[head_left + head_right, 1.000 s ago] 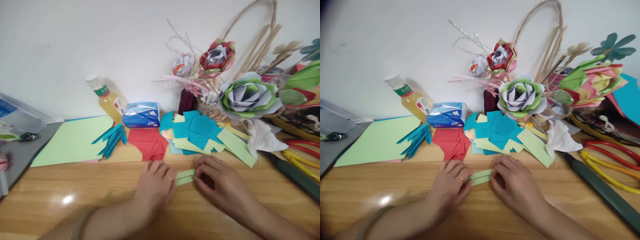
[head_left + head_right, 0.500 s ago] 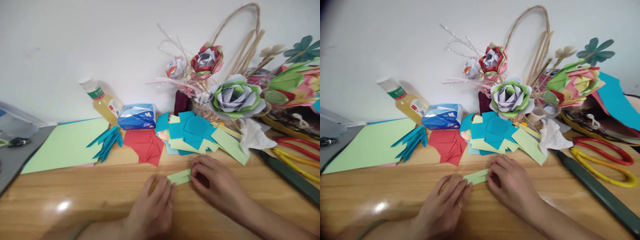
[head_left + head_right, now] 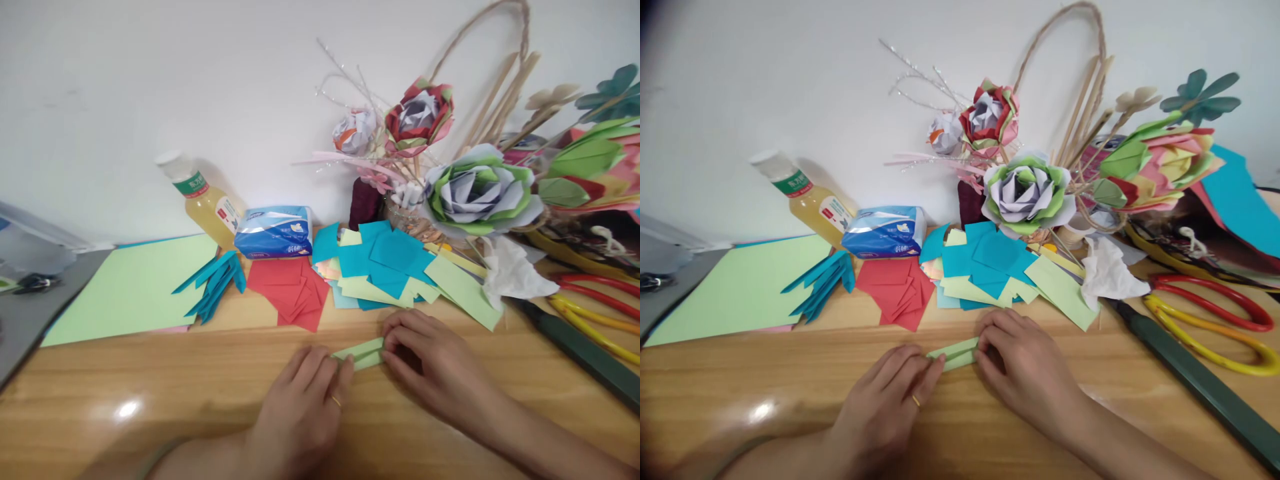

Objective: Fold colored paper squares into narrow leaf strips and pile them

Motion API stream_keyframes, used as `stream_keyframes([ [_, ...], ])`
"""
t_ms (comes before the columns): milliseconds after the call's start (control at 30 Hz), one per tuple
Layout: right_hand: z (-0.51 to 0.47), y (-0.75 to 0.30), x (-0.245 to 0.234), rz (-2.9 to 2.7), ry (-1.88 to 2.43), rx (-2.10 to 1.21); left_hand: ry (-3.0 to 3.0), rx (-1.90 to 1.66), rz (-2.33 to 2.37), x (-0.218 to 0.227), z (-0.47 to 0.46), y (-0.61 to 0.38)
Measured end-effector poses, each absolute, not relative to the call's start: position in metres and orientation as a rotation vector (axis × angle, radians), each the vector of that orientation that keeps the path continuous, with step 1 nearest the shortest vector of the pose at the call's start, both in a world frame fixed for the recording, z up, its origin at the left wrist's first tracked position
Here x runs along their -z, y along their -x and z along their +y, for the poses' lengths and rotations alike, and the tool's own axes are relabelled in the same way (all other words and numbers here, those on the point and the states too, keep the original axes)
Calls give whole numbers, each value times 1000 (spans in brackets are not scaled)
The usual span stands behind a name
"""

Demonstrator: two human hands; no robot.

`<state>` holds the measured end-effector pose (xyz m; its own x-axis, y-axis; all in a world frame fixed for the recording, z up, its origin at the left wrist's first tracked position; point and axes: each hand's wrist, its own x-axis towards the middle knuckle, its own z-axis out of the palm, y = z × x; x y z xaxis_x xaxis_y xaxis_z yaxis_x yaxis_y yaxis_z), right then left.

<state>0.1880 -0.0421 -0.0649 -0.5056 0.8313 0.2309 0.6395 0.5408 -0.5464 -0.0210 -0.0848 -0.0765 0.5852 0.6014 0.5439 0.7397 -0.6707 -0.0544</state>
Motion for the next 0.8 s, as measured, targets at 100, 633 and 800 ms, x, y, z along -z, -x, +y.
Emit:
stream_keyframes([
  [100, -43, -189, 67, -2326, 1200, -563, 2543, 740, -1130, 76, -85, 21],
  [633, -43, -188, 68, -2322, 1206, -524, 2673, 928, -1273, 82, -86, 20],
  [800, -42, -189, 68, -2342, 1198, -542, 2630, 762, -1243, 84, -86, 20],
])
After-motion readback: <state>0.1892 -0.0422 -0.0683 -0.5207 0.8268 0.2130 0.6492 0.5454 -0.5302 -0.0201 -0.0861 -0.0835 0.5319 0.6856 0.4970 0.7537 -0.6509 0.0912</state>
